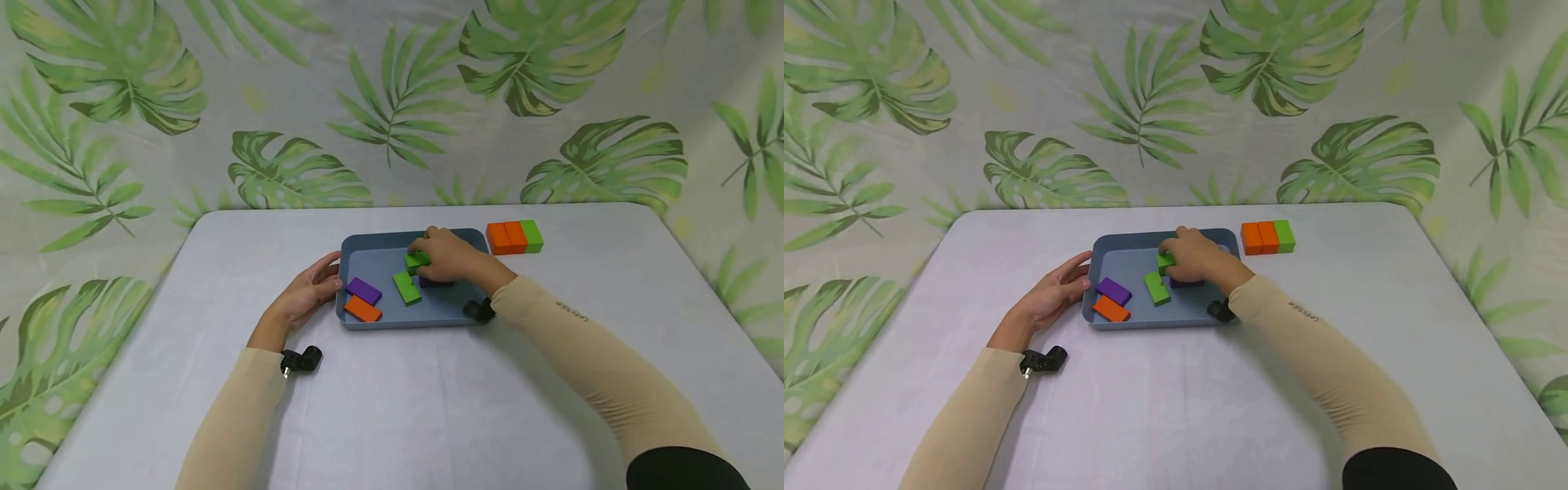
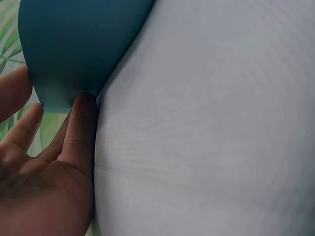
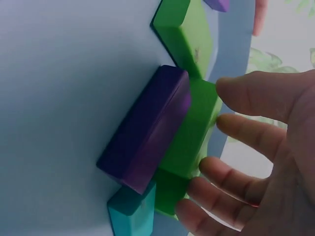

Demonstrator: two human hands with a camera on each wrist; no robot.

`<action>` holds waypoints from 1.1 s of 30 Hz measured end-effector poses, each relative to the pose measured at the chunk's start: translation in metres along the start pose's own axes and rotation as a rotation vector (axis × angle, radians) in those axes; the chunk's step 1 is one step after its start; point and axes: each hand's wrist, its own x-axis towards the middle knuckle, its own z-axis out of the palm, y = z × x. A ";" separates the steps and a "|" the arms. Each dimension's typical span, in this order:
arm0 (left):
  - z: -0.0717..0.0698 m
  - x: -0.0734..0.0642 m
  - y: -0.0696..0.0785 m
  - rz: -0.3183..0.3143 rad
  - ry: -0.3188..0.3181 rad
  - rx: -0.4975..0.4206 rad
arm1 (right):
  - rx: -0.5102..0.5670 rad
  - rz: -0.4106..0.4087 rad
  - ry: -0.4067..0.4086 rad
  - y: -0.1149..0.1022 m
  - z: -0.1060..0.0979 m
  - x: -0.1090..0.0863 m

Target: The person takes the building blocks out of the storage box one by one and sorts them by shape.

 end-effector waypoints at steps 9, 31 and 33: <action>0.000 -0.001 0.001 -0.002 0.001 0.004 | 0.029 -0.060 -0.018 -0.003 0.001 0.003; 0.001 -0.001 0.002 -0.008 0.007 0.012 | 0.091 -0.137 -0.063 -0.006 0.005 0.016; 0.001 -0.001 0.002 -0.009 0.008 0.011 | 0.100 -0.154 -0.066 -0.006 0.005 0.018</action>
